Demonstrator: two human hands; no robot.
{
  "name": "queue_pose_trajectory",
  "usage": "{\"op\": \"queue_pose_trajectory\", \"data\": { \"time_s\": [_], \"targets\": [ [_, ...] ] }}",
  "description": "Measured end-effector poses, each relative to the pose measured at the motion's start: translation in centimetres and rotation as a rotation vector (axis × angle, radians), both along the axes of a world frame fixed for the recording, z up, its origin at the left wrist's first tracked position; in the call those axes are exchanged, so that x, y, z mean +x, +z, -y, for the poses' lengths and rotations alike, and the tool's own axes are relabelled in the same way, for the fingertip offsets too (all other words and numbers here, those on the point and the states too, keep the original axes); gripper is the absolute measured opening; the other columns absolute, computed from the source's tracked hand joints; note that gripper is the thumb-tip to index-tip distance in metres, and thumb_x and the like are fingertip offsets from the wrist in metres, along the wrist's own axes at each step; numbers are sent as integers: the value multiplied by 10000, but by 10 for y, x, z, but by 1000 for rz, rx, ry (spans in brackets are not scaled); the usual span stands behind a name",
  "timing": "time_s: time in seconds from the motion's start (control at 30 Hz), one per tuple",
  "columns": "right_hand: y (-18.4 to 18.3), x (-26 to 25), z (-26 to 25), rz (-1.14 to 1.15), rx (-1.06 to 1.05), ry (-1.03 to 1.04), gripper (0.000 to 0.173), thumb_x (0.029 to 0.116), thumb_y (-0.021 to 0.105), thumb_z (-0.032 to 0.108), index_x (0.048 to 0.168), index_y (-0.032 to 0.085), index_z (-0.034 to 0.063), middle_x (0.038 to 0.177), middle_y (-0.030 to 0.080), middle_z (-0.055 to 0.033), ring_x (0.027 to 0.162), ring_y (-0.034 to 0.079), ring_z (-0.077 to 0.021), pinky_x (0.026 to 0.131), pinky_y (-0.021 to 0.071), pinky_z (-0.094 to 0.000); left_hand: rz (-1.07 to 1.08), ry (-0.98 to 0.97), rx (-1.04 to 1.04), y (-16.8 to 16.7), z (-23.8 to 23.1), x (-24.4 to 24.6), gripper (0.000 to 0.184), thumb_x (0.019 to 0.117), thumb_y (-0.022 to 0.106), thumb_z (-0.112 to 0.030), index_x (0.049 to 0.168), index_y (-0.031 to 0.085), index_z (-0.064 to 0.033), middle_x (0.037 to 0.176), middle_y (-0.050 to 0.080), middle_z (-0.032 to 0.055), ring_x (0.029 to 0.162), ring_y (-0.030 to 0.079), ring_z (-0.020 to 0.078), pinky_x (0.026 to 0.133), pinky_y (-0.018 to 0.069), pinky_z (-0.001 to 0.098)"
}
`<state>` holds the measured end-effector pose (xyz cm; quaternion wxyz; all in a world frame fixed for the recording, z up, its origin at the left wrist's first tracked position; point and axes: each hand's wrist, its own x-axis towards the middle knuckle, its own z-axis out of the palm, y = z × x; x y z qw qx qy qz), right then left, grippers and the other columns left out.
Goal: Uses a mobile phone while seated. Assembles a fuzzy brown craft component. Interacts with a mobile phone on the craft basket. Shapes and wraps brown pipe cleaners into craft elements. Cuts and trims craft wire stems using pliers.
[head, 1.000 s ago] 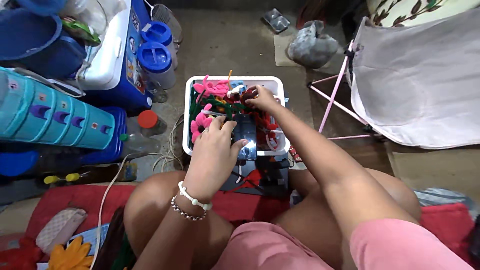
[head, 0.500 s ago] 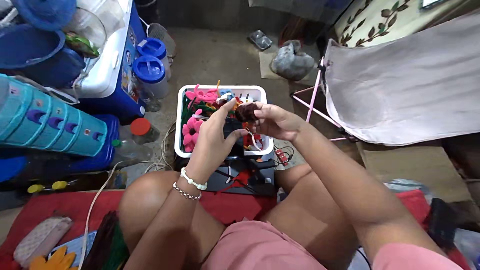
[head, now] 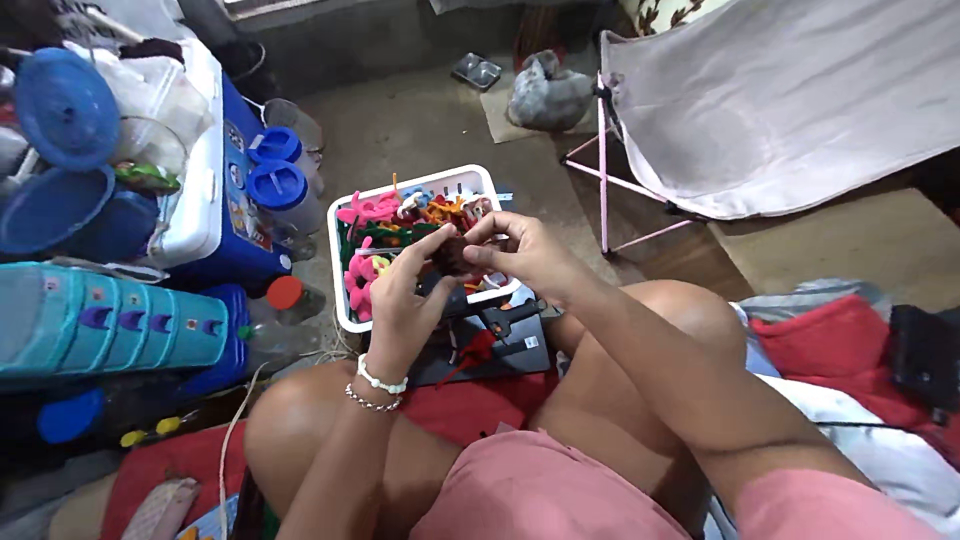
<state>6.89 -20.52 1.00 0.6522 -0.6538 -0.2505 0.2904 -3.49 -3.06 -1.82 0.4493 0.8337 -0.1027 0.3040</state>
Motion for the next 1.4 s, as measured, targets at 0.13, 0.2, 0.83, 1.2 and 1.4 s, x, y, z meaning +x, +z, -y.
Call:
{"op": "queue_pose_trajectory", "data": {
  "time_s": [0.13, 0.2, 0.83, 1.2, 1.4],
  "targets": [
    [-4, 5, 4, 103, 35, 12, 259, 957, 727, 154, 1183, 631, 75, 1023, 679, -42, 769, 657, -96, 671, 581, -264, -100, -89, -266, 2, 0, 4, 496, 861, 784, -10, 1327, 616, 3, 1291, 674, 92, 1129, 689, 181, 942, 613, 351],
    [-3, 7, 9, 172, 84, -23, 268, 980, 697, 210, 1205, 627, 81, 1048, 685, -43, 802, 668, -104, 683, 589, -272, -174, -170, -484, 4, -1, 3, 499, 890, 780, -93, 1356, 602, -66, 1305, 669, 51, 1136, 677, 166, 959, 592, 331],
    [0, 18, 23, 880, 235, 299, 331, 890, 742, 118, 1218, 706, 81, 1155, 716, -4, 1181, 594, -197, 1049, 472, -397, -487, -529, -771, 7, -5, -2, 660, 890, 805, -269, 1466, 513, -136, 1255, 693, 22, 1043, 696, 109, 915, 593, 290],
    [-6, 14, 11, 1103, 261, 175, 666, 833, 829, 354, 1363, 582, 35, 1439, 595, -135, 1387, 511, -266, 1192, 352, -502, -404, -413, -807, 9, -5, -5, 581, 867, 826, -261, 1384, 572, -188, 1210, 714, 14, 1057, 708, 151, 946, 596, 357],
    [-18, 0, 0, 1246, 202, -2, 330, 910, 733, 89, 1229, 699, 13, 1214, 735, -96, 1203, 675, -205, 1199, 373, -528, -439, -413, -943, 6, 7, -1, 672, 875, 810, -320, 1444, 513, -123, 1233, 696, 32, 1045, 704, 146, 945, 589, 333]
  ]
}}
